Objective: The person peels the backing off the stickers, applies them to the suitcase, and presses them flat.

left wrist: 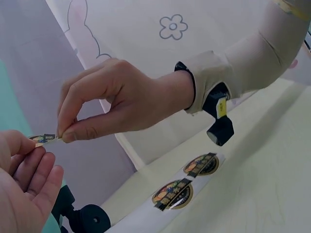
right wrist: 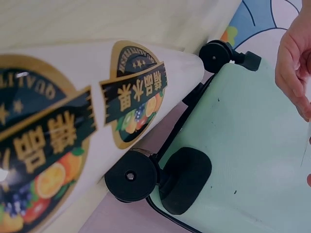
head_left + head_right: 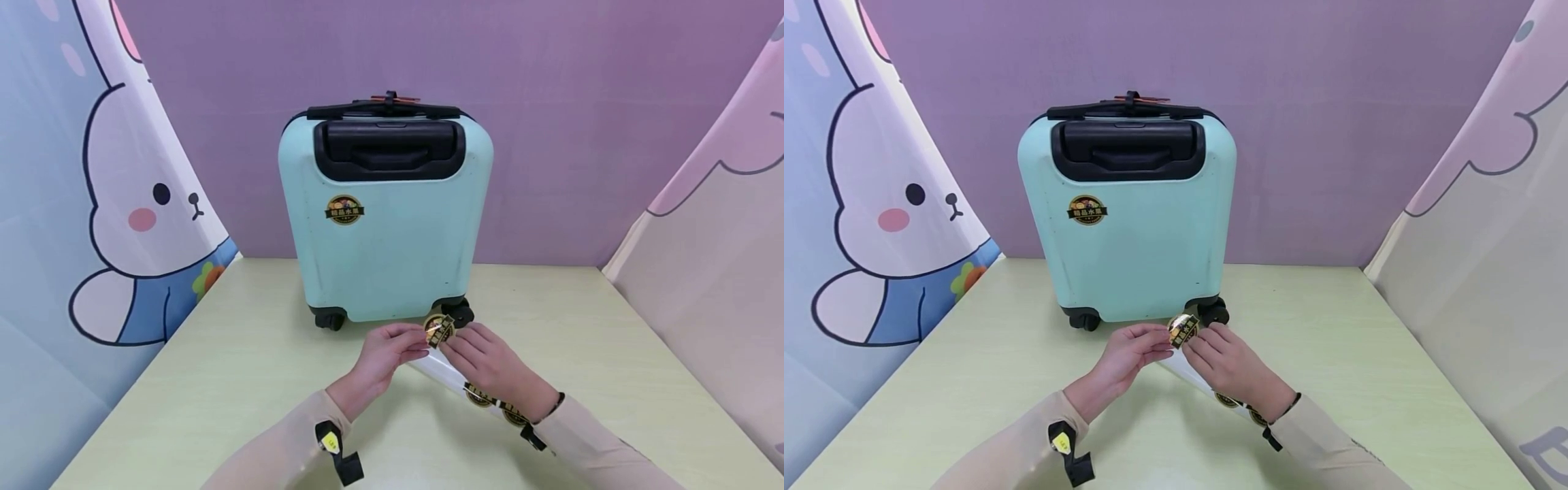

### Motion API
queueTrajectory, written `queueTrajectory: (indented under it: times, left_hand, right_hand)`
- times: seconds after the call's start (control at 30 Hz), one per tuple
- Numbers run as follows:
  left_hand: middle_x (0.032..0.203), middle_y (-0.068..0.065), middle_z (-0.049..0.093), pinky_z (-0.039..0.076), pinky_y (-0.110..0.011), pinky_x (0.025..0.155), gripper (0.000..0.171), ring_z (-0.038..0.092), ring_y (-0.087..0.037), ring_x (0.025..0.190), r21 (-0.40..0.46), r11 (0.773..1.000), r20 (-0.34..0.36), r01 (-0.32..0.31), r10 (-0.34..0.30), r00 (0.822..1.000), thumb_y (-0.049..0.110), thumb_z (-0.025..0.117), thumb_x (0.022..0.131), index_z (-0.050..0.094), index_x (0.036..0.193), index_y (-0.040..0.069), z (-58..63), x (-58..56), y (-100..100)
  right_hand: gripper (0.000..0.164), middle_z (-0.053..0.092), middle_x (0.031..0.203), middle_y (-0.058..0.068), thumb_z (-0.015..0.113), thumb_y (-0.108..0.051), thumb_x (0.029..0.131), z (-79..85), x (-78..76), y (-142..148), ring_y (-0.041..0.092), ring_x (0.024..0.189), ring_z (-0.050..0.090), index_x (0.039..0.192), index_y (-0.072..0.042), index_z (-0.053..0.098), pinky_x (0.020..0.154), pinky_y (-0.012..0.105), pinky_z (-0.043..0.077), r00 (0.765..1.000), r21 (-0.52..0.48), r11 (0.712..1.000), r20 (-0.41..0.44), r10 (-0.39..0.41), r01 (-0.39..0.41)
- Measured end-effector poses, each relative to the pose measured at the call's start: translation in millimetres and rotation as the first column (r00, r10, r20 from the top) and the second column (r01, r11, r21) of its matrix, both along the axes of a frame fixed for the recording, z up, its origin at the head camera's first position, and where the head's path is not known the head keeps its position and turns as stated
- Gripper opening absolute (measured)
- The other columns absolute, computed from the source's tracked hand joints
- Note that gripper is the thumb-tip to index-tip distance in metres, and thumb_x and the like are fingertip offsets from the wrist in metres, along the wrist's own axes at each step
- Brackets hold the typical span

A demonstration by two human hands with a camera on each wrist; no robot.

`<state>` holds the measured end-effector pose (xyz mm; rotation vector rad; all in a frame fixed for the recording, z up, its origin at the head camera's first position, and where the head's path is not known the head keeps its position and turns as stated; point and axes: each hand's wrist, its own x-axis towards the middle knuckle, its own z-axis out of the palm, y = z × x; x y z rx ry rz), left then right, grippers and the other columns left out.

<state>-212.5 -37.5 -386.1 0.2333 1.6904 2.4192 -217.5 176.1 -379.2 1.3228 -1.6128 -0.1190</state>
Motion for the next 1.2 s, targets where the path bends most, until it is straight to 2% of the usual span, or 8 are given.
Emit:
queueTrajectory:
  times: [0.27,0.43,0.57,0.83,1.0,1.2]
  left_hand:
    - [0.088,-0.009,0.072,0.060,-0.034,0.081,0.021,0.071,-0.016,0.077,-0.028,1.000,-0.026,-0.006,0.005,1.000,-0.004,0.062,0.093,0.064,0.110,-0.017,-2.8,-3.1,-2]
    - [0.085,-0.007,0.071,0.060,-0.033,0.080,0.021,0.070,-0.015,0.076,-0.015,0.999,-0.014,-0.028,0.028,1.000,-0.003,0.062,0.094,0.064,0.110,-0.016,-2.2,-6.4,-7]
    - [0.082,-0.006,0.070,0.060,-0.032,0.078,0.019,0.069,-0.015,0.074,0.006,0.999,0.009,-0.054,0.054,0.999,-0.005,0.062,0.094,0.065,0.109,-0.015,-1.8,-8.4,-12]
    - [0.082,-0.006,0.071,0.060,-0.034,0.078,0.018,0.070,-0.016,0.074,0.023,0.999,0.016,-0.047,0.046,0.999,-0.007,0.061,0.092,0.066,0.108,-0.015,-4.0,-8.5,-15]
    - [0.085,-0.007,0.072,0.060,-0.035,0.079,0.016,0.071,-0.016,0.076,0.027,0.999,0.019,-0.045,0.044,0.999,-0.006,0.063,0.092,0.068,0.106,-0.012,-5.1,-9.0,-16]
    - [0.086,-0.008,0.073,0.060,-0.035,0.079,0.016,0.071,-0.016,0.076,0.013,0.999,0.011,-0.032,0.032,0.999,-0.005,0.063,0.092,0.069,0.105,-0.011,-5.5,-8.9,-17]
  right_hand:
    - [0.032,0.067,0.092,0.005,0.039,0.006,0.103,0.8,-0.3,0,0.021,0.083,0.062,0.099,-0.002,0.070,0.077,0.035,0.054,1.000,-0.009,1.000,-0.017,0.001,-0.001]
    - [0.030,0.067,0.093,0.005,0.041,0.006,0.102,0.6,-1.8,0,0.022,0.081,0.061,0.099,-0.002,0.069,0.076,0.036,0.054,1.000,-0.024,1.000,-0.019,0.015,-0.016]
    - [0.029,0.069,0.090,0.005,0.042,0.003,0.104,-0.2,-3.3,0,0.021,0.078,0.061,0.097,-0.002,0.070,0.075,0.035,0.054,0.998,-0.075,0.996,0.045,0.048,-0.044]
    - [0.026,0.069,0.087,0.007,0.051,-0.011,0.104,2.0,-5.5,-3,0.022,0.077,0.063,0.093,0.000,0.072,0.071,0.035,0.054,0.980,-0.204,0.975,0.155,0.123,-0.090]
    - [0.027,0.068,0.085,0.008,0.055,-0.016,0.102,3.6,-6.1,-5,0.023,0.076,0.062,0.091,0.002,0.073,0.069,0.035,0.053,0.956,-0.290,0.955,0.254,0.144,-0.066]
    - [0.033,0.068,0.090,0.008,0.053,-0.024,0.104,3.4,-5.5,-5,0.023,0.081,0.063,0.095,0.002,0.071,0.071,0.034,0.054,0.903,-0.368,0.930,0.400,0.154,0.004]
